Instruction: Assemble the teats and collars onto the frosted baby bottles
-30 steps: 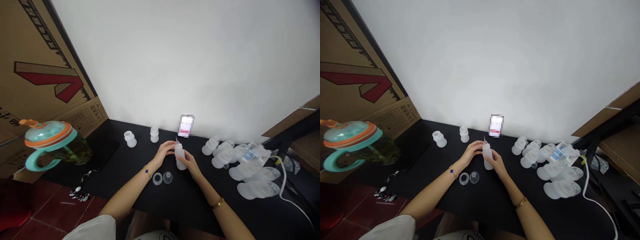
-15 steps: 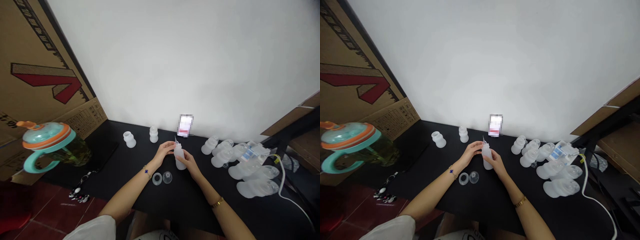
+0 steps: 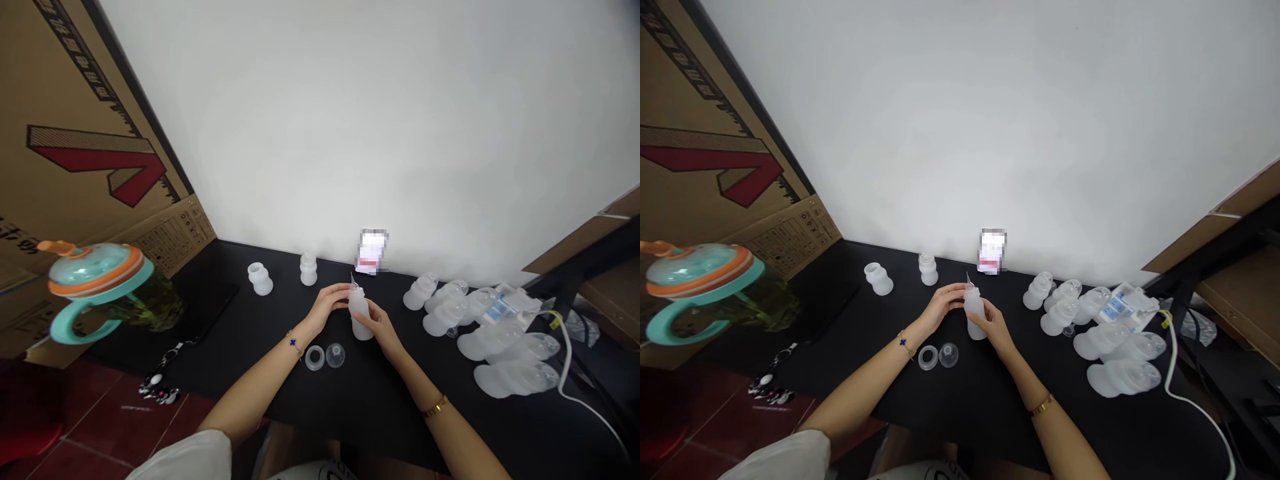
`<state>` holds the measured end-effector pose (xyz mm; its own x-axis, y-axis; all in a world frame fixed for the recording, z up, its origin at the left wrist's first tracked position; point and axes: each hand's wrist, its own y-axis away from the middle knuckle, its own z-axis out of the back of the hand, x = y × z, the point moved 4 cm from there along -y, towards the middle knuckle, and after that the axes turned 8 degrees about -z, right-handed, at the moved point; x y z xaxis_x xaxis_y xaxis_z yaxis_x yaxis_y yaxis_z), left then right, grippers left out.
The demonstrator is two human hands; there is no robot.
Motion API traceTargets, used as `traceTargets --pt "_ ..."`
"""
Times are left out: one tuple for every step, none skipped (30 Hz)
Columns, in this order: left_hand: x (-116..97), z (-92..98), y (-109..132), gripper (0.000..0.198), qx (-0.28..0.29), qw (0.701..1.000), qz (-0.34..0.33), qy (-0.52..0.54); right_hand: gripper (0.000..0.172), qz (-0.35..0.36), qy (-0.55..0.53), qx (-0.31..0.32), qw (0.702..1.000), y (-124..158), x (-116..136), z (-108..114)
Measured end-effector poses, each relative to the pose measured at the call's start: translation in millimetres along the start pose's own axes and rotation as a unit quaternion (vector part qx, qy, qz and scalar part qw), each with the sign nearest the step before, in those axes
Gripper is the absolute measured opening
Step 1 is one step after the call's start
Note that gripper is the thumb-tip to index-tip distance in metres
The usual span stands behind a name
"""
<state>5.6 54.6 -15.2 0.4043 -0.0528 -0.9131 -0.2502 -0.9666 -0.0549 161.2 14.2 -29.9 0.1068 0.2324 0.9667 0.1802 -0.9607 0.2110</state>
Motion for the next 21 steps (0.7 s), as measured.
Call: traceTargets --pt "-0.4 -0.4 0.2 0.034 0.001 1.0 -0.002 0.0 0.053 -0.001 -0.001 -0.002 1.0 0.2 0.1 0.0" --pt "-0.8 -0.8 0.5 0.034 0.001 1.0 -0.002 -0.001 0.053 -0.002 0.0 -0.002 1.0 0.4 0.2 -0.2" --pt "-1.1 -1.3 0.7 0.035 0.001 1.0 -0.002 -0.002 0.052 -0.002 0.0 0.0 1.0 0.6 0.5 -0.5" --pt "-1.3 -1.8 1.0 0.036 0.0 1.0 -0.001 -0.005 0.052 -0.002 -0.001 0.003 1.0 0.9 0.8 -0.8" --pt "-1.3 -2.2 1.3 0.037 -0.001 1.0 0.0 -0.008 0.051 -0.002 -0.002 0.004 1.0 1.2 1.1 -1.1" --pt "-1.1 -2.5 1.4 0.038 -0.002 1.0 0.001 -0.011 0.05 -0.002 -0.003 0.006 1.0 1.4 1.5 -1.4" --pt "-0.9 -2.7 1.5 0.039 -0.002 1.0 0.002 -0.013 0.05 -0.003 -0.003 0.006 1.0 1.7 1.8 -1.5" --pt "-0.6 -2.7 1.5 0.04 -0.003 1.0 0.001 -0.015 0.05 -0.004 -0.001 0.004 1.0 1.9 2.0 -1.6" --pt "-0.4 -2.7 1.4 0.04 -0.003 1.0 0.0 -0.016 0.05 -0.005 0.0 0.002 1.0 2.1 2.2 -1.6" --pt "-0.3 -2.7 1.4 0.041 -0.002 1.0 -0.001 -0.017 0.049 -0.005 0.001 0.001 1.0 2.3 2.4 -1.7" --pt "-0.3 -2.7 1.3 0.041 -0.001 1.0 -0.002 -0.017 0.049 -0.005 0.002 0.001 1.0 2.3 2.6 -1.7" --pt "-0.5 -2.8 1.2 0.041 0.001 1.0 -0.003 -0.018 0.049 -0.005 0.002 0.002 1.0 2.4 2.7 -1.8" --pt "-0.8 -2.9 1.1 0.041 0.004 1.0 -0.003 -0.017 0.05 -0.004 0.002 0.004 1.0 2.3 2.7 -1.9" --pt "-1.1 -3.0 1.1 0.041 0.006 1.0 -0.003 -0.017 0.05 -0.003 0.002 0.006 1.0 2.2 2.6 -1.9" --pt "-1.4 -3.0 1.1 0.04 0.008 1.0 -0.003 -0.015 0.051 -0.002 0.002 0.008 1.0 2.1 2.4 -1.9" --pt "-1.7 -3.0 1.1 0.039 0.009 1.0 -0.004 -0.013 0.051 -0.001 0.002 0.008 1.0 1.9 2.2 -1.8" --pt "-1.8 -2.9 1.0 0.039 0.01 1.0 -0.004 -0.011 0.051 0.0 0.003 0.008 1.0 1.6 2.0 -1.6" --pt "-1.7 -2.7 0.9 0.038 0.011 1.0 -0.005 -0.008 0.05 0.0 0.004 0.008 1.0 1.4 1.7 -1.5" --pt "-1.6 -2.5 0.7 0.038 0.012 1.0 -0.006 -0.005 0.05 0.002 0.006 0.007 1.0 1.2 1.5 -1.3" --pt "-1.4 -2.5 0.6 0.038 0.015 1.0 -0.007 -0.003 0.049 0.003 0.007 0.007 1.0 0.9 1.2 -1.1" --pt "-1.2 -2.5 0.5 0.037 0.017 1.0 -0.008 0.0 0.048 0.004 0.008 0.006 1.0 0.7 0.9 -1.0"
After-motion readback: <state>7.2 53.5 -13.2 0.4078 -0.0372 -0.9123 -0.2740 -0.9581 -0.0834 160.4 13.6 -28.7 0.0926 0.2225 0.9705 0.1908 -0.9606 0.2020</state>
